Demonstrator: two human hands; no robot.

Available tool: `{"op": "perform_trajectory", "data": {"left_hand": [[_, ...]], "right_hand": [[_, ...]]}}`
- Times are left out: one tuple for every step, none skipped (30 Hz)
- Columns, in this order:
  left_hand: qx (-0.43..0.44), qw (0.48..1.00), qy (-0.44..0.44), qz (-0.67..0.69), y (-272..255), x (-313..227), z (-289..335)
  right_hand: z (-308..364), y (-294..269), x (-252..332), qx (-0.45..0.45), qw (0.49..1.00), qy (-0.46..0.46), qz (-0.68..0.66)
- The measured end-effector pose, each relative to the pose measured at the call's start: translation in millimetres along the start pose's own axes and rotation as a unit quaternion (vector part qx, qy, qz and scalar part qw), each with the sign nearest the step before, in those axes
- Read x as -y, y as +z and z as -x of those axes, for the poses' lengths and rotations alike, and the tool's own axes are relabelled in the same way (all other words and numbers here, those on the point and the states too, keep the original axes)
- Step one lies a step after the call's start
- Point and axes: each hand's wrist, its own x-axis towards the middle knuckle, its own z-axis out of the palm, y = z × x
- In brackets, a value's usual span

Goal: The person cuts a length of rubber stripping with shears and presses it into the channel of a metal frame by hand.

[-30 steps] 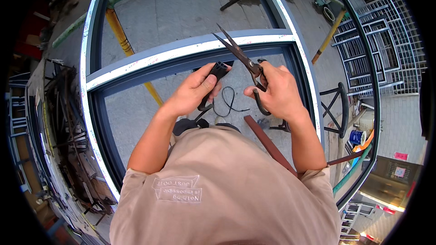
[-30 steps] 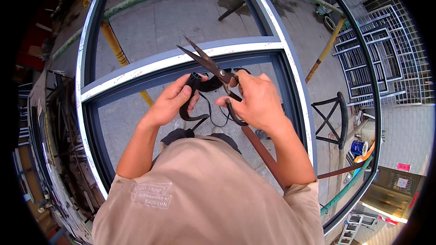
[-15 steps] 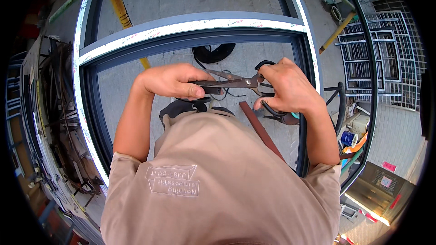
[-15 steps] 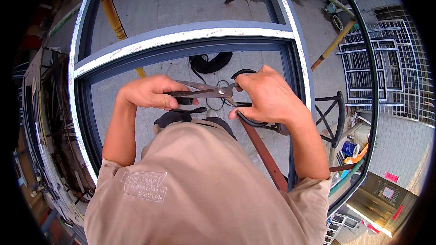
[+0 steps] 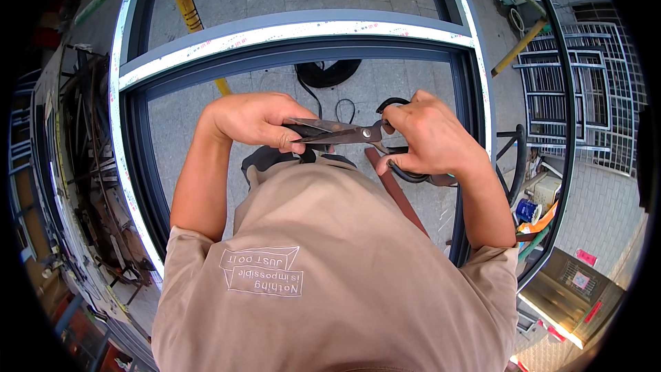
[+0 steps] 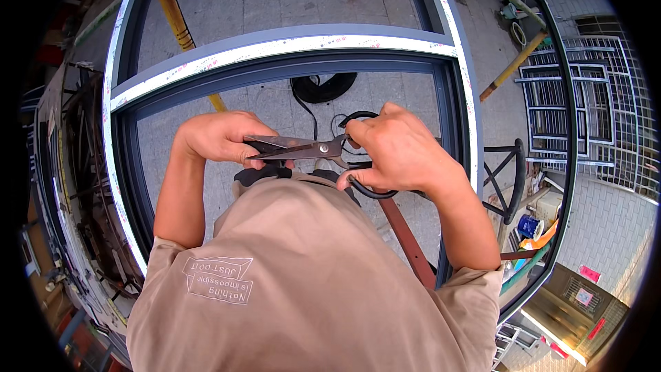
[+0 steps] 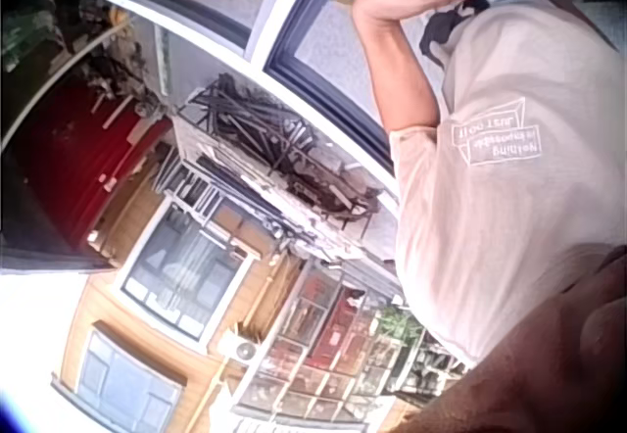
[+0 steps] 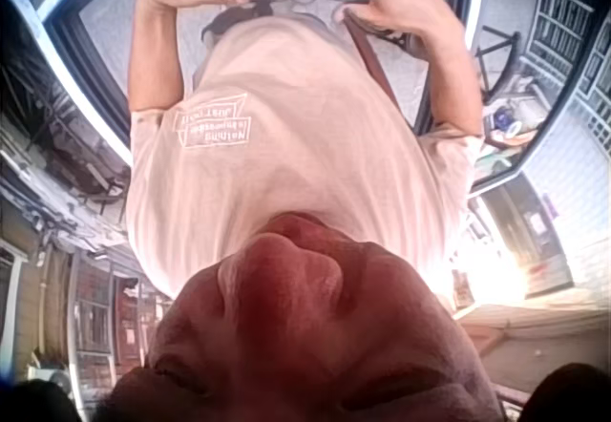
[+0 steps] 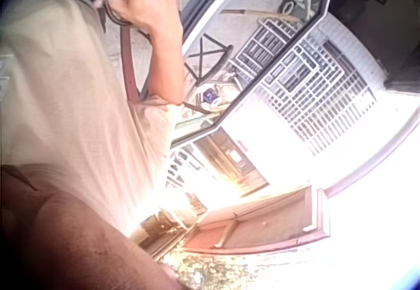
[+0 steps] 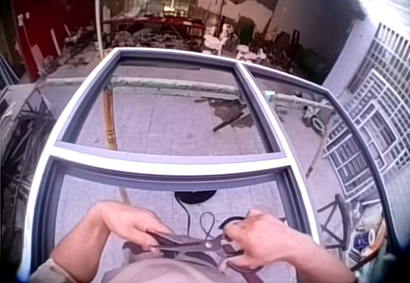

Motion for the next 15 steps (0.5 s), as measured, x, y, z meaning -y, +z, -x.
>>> {"op": "perform_trajectory", "data": {"left_hand": [[0.0, 1.0, -0.003, -0.001, -0.3, 0.3, -0.1], [0.0, 1.0, -0.006, -0.002, -0.5, 0.6, -0.4], [-0.001, 1.0, 0.002, -0.011, -0.3, 1.5, -1.2], [-0.001, 1.0, 0.01, -0.021, 0.2, 3.2, -2.5], [-0.001, 0.999, 0.018, -0.03, 0.5, 5.1, -3.4], [-0.001, 0.999, 0.027, -0.029, 0.5, 7.2, -4.0], [0.0, 0.999, 0.038, -0.028, 0.0, 9.4, -5.5], [0.001, 0.999, 0.048, -0.027, -0.4, 10.1, -6.9], [0.001, 0.999, 0.045, -0.019, -0.5, 9.3, -7.8], [-0.001, 0.999, 0.042, -0.012, -0.1, 7.7, -8.3], [-0.003, 0.999, 0.044, -0.008, 0.5, 7.0, -9.4], [-0.006, 0.999, 0.046, -0.004, 1.2, 6.4, -10.5], [-0.01, 0.999, 0.053, -0.004, 1.9, 6.9, -12.2], [-0.015, 0.999, 0.048, -0.002, 1.9, 7.0, -12.7], [-0.019, 0.999, 0.043, 0.0, 1.9, 7.1, -12.9]], "right_hand": [[-0.4, -1.2, 1.7, -0.002, 1.0, 0.002, 0.0], [-0.4, -2.0, 2.8, -0.004, 1.0, 0.004, 0.001], [-0.1, -2.1, 3.0, -0.001, 1.0, 0.004, 0.013], [0.4, -2.2, 3.3, 0.001, 1.0, 0.003, 0.026], [0.8, -2.2, 3.4, 0.003, 0.999, 0.003, 0.039], [1.6, -0.7, 2.3, 0.005, 0.999, 0.007, 0.042], [3.5, 2.1, 0.1, 0.006, 0.999, 0.012, 0.047], [5.2, 5.1, -1.7, 0.007, 0.999, 0.017, 0.051], [6.5, 7.6, -2.6, -0.006, 0.998, 0.011, 0.063], [7.6, 10.4, -3.5, -0.018, 0.997, 0.005, 0.074], [8.6, 13.2, -4.8, -0.031, 0.996, -0.001, 0.086], [9.5, 17.0, -6.9, -0.048, 0.996, 0.01, 0.069], [10.2, 21.5, -9.6, -0.065, 0.996, 0.02, 0.052], [10.6, 23.8, -11.1, -0.082, 0.996, 0.03, 0.035], [10.5, 23.6, -9.8, -0.089, 0.994, 0.064, 0.016]]}}
